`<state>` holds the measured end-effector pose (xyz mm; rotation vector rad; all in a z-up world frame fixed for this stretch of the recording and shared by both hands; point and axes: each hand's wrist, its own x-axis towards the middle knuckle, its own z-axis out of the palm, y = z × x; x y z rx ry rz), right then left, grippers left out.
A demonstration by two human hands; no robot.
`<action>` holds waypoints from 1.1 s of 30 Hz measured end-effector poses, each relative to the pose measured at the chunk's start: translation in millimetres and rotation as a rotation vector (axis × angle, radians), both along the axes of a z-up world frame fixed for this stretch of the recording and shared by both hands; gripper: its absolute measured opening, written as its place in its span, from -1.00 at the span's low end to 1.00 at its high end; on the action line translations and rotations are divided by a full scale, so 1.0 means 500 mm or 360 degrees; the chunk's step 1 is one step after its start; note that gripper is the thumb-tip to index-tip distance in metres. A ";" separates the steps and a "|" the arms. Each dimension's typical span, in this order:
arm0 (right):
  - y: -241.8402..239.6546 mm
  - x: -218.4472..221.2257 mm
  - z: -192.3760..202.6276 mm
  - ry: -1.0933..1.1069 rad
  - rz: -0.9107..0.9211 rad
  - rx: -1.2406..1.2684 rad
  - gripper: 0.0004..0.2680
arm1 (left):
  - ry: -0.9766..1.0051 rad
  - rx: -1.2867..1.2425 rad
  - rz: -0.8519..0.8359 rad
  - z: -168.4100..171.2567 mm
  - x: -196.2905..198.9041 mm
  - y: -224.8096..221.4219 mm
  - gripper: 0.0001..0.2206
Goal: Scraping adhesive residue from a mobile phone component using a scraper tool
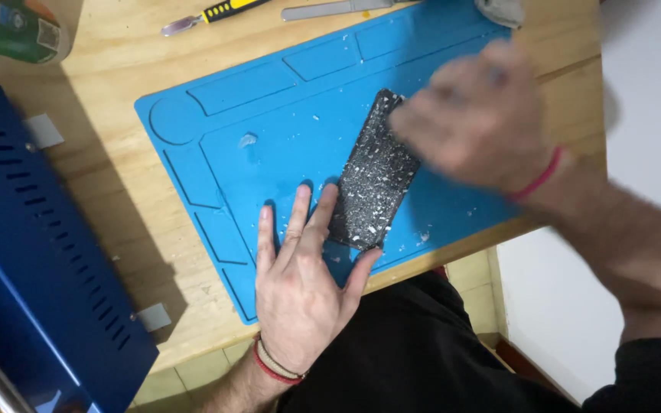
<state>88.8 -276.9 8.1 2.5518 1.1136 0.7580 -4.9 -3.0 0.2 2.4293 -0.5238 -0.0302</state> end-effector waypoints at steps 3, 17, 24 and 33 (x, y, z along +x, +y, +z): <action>0.118 -0.093 -0.019 0.0847 0.0523 0.0585 -0.78 | 0.0044 -0.0076 -0.0057 -0.008 -0.002 0.007 -0.35; 0.062 0.004 0.001 0.0342 0.0240 0.0252 -0.80 | -0.0048 -0.0090 0.0134 -0.007 -0.016 0.000 -0.32; 0.167 -0.080 0.002 0.0690 0.0634 0.0492 -0.69 | -0.0049 -0.0137 0.0072 -0.022 -0.025 0.009 -0.29; -0.076 -0.052 0.025 0.0693 -0.0283 0.1016 -0.86 | -0.0209 -0.0070 0.0084 -0.017 -0.019 0.008 -0.37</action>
